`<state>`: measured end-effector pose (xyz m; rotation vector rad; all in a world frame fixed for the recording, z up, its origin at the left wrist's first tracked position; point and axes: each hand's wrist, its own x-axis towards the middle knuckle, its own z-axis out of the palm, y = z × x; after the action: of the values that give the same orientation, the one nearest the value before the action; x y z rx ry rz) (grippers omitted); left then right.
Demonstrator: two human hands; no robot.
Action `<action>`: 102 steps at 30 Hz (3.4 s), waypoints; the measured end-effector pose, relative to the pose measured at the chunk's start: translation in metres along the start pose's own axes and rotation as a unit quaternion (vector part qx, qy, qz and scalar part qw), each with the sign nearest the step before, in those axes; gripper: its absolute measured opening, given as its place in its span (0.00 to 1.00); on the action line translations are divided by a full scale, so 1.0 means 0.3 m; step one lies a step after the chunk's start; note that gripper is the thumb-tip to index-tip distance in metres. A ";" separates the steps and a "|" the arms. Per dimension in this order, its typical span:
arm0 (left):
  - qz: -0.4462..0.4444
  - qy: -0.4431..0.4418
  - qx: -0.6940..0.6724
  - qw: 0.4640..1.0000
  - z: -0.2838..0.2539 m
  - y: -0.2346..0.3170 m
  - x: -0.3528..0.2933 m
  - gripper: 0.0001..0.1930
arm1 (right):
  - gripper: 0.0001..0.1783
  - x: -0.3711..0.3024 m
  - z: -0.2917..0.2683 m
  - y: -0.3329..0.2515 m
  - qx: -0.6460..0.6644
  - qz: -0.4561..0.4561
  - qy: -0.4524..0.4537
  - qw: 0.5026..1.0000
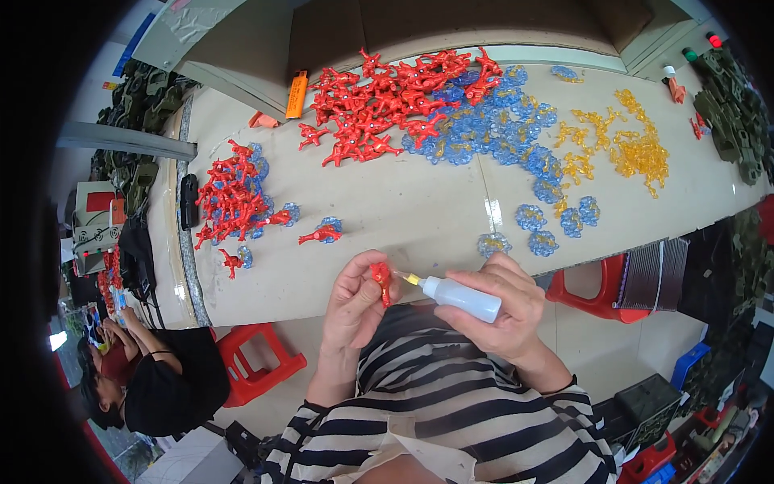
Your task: The person assembles small red and blue plastic toy components by hand, applying glue from a bottle to join the parts together.
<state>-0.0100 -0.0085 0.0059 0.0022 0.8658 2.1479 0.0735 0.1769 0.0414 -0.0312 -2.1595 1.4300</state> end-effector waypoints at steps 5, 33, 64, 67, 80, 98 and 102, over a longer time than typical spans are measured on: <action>-0.007 -0.003 -0.001 1.000 -0.008 -0.005 0.003 0.14 | 0.20 0.000 0.013 -0.001 -0.030 -0.008 -0.004 1.000; -0.012 -0.026 0.013 1.000 -0.020 -0.011 0.004 0.13 | 0.18 0.011 -0.012 0.015 0.037 0.062 0.011 0.997; -0.036 -0.015 0.031 0.999 -0.015 -0.002 -0.028 0.14 | 0.12 0.218 0.037 0.150 -0.300 0.073 -0.071 0.948; -0.040 -0.020 0.036 0.998 -0.009 -0.005 -0.025 0.14 | 0.15 0.215 0.019 0.153 -0.292 0.116 -0.105 0.944; -0.077 -0.134 -0.125 0.980 0.020 -0.039 0.003 0.15 | 0.22 0.074 0.025 0.025 0.208 0.292 -0.166 0.919; 0.058 -0.038 0.060 0.996 0.008 -0.047 -0.005 0.11 | 0.18 0.010 0.046 0.037 0.468 0.395 -0.094 0.785; 0.049 -0.049 0.047 0.997 0.010 -0.053 0.003 0.10 | 0.14 -0.028 0.070 0.060 0.430 0.307 -0.085 0.845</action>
<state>0.0012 0.0009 -0.0012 0.1984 0.9249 2.1757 0.0664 0.1645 0.0162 -0.2936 -1.4699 2.7531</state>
